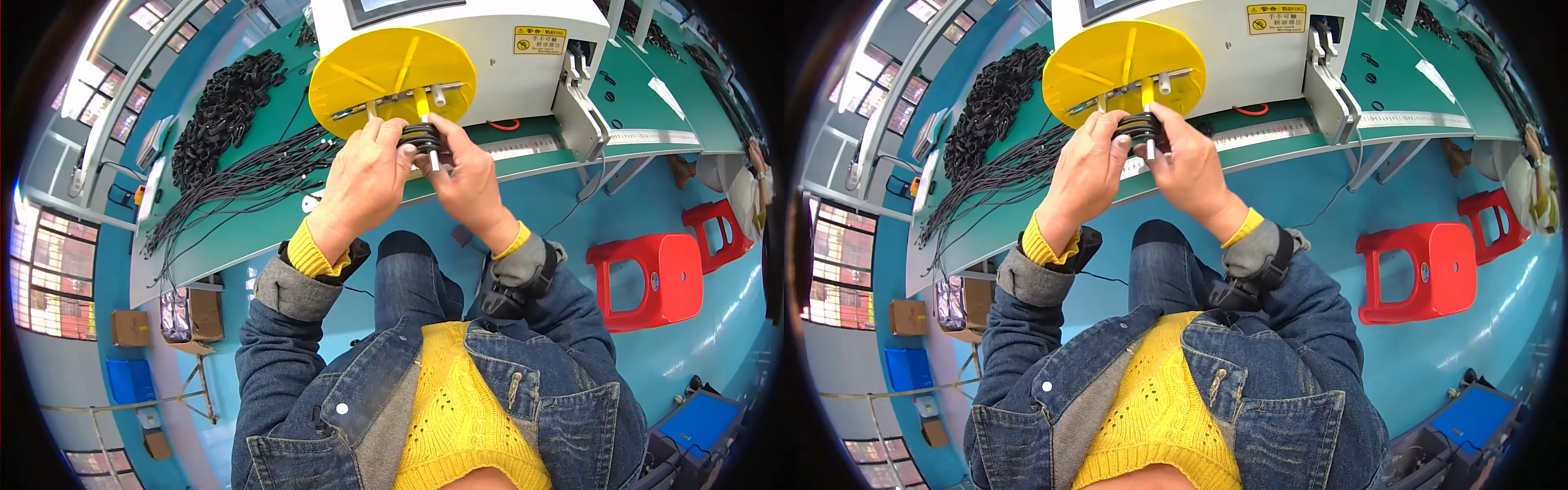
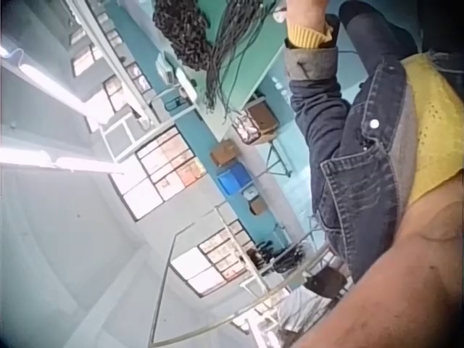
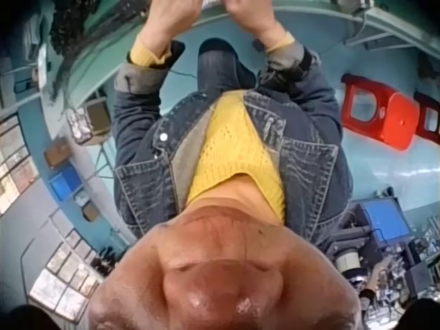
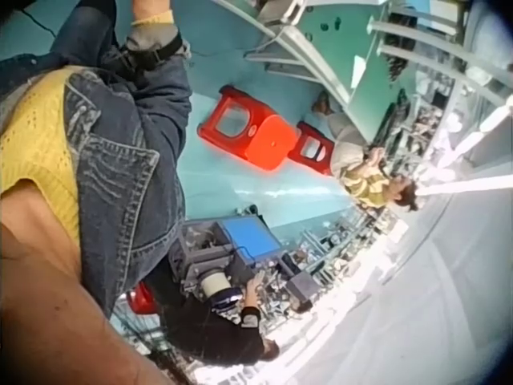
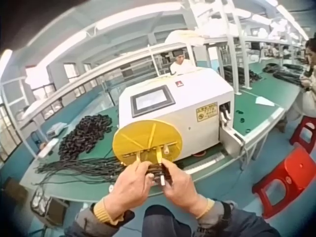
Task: The person picks up a cable, winds it around the pegs of a machine, and removes the coiled cable to secure it with a tie by hand.
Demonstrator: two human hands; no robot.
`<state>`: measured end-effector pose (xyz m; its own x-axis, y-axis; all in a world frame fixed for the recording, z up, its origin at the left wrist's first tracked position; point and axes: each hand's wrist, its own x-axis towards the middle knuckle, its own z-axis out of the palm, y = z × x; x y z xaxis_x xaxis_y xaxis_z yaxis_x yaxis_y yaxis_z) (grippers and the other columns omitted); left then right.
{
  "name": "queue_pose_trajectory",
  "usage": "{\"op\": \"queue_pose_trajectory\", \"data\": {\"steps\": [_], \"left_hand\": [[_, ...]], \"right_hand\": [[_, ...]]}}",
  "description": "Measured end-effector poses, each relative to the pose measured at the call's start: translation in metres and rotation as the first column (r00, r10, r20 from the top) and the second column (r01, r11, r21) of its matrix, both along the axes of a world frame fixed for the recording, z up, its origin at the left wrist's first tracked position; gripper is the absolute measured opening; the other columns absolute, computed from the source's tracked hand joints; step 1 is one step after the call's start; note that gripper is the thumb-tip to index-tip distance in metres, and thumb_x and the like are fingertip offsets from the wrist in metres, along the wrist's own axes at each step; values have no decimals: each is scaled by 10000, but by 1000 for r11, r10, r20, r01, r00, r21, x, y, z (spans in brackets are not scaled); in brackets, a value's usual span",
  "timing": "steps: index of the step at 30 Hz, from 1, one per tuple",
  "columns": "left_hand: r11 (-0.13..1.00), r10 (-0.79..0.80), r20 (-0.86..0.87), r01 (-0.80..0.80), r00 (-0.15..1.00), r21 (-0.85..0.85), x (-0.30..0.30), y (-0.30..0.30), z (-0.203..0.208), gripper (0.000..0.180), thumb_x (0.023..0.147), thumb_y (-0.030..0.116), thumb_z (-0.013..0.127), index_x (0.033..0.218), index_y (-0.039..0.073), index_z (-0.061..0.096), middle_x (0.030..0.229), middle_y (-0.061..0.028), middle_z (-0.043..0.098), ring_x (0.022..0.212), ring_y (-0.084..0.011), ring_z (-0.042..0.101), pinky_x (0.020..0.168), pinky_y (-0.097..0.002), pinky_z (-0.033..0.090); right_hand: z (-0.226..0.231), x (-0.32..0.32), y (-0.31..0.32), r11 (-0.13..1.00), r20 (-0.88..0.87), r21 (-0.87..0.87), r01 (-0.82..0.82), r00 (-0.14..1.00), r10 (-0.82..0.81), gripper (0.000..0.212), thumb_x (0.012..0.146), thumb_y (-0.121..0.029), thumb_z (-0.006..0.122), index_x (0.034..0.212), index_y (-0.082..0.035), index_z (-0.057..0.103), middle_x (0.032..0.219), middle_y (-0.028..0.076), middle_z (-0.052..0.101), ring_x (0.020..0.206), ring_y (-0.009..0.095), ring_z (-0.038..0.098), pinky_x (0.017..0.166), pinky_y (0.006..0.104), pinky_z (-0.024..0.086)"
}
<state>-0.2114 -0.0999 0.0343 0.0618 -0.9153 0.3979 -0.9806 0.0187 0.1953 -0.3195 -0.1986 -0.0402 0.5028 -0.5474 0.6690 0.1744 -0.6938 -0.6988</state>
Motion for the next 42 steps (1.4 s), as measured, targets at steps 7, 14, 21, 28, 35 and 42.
{"op": "queue_pose_trajectory", "data": {"steps": [7,14,21,28,35,42], "left_hand": [[1000,6,36,-6,999,6,-10,-2,3,342,857,140,494,1142,-38,431,994,-230,511,810,-387,552,693,-425,457],[994,43,75,-50,996,93,-11,-3,5,252,861,154,488,1043,-16,453,925,-210,527,742,-387,561,640,-438,461],[999,14,111,-17,994,29,-19,8,2,175,842,170,502,877,9,444,779,-187,545,654,-377,572,575,-434,469],[976,104,-62,-90,993,198,-57,51,-33,212,861,206,483,862,-4,450,800,-194,569,699,-363,588,587,-435,475],[912,338,-941,239,20,333,-15,52,-91,501,921,435,353,1110,-10,487,1003,-169,598,858,-287,615,655,-409,506],[756,549,-791,565,-271,331,-33,50,-91,537,895,468,400,1096,-14,526,1024,-156,598,827,-219,623,624,-347,550]], "right_hand": [[11,3,20,978,-16,-11,210,978,-210,421,784,-46,561,1159,45,393,868,254,586,786,407,582,677,424,474],[12,0,21,987,-56,96,128,991,-123,327,810,-76,531,1073,59,389,840,276,573,777,439,559,655,461,453],[13,-10,29,982,-156,90,164,976,-149,259,798,-83,539,967,32,381,733,268,568,710,439,559,615,489,438],[-26,-40,45,999,-314,-3,54,948,-52,222,775,-56,538,940,12,406,681,243,560,688,425,560,583,466,437],[-63,-53,49,976,-328,151,-158,923,200,140,770,-25,518,871,3,425,676,216,570,689,418,560,570,452,432],[-86,-54,50,968,-330,172,-185,915,234,154,763,-47,514,871,22,429,682,230,581,707,420,564,597,470,438]]}}
